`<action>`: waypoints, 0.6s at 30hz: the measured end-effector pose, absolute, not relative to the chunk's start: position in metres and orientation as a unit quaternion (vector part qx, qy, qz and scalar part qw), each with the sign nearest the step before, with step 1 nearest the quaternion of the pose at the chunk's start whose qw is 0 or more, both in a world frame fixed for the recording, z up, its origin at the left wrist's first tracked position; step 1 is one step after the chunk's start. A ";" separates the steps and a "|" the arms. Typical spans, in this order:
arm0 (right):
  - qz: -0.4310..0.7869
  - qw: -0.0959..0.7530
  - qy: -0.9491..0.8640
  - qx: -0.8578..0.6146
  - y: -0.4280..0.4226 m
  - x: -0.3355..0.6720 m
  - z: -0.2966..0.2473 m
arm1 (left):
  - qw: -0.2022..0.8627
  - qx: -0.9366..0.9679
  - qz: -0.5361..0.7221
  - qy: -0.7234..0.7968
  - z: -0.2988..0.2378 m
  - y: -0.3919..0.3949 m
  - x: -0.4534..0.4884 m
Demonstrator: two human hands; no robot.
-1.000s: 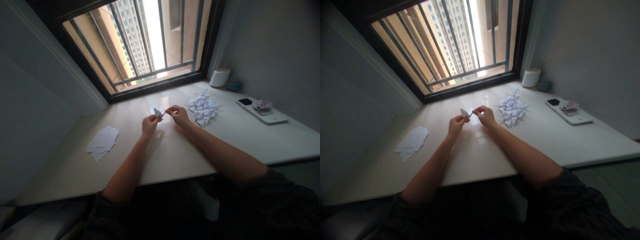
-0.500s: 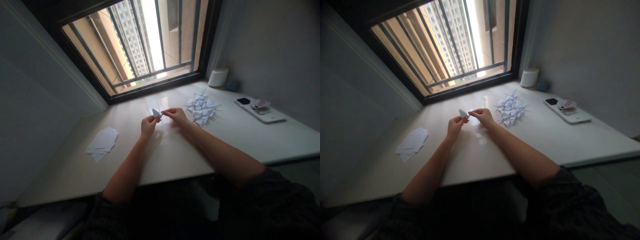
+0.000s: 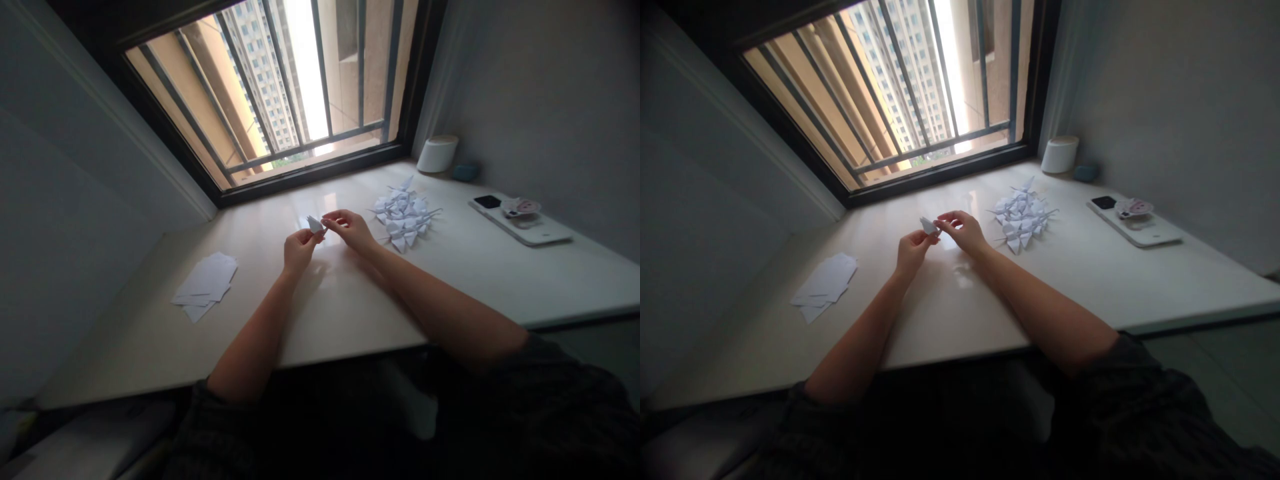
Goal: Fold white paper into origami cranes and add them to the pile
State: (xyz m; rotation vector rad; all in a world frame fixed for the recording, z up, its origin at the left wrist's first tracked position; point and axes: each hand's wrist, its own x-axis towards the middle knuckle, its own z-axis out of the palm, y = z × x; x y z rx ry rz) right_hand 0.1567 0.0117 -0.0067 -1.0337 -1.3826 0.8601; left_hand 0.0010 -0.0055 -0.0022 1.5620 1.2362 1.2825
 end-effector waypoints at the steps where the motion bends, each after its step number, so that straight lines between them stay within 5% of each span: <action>1: 0.384 0.561 -0.593 -0.431 0.011 0.156 -0.007 | 0.369 0.618 0.492 0.489 -0.002 -0.007 0.001; 8: 0.426 0.545 -0.574 -0.438 0.013 0.158 -0.013 | 0.325 0.647 0.443 0.528 -0.001 -0.013 -0.001; 18: 0.479 0.523 -0.575 -0.407 0.002 0.150 -0.004 | 0.377 0.570 0.567 0.460 0.002 -0.004 -0.002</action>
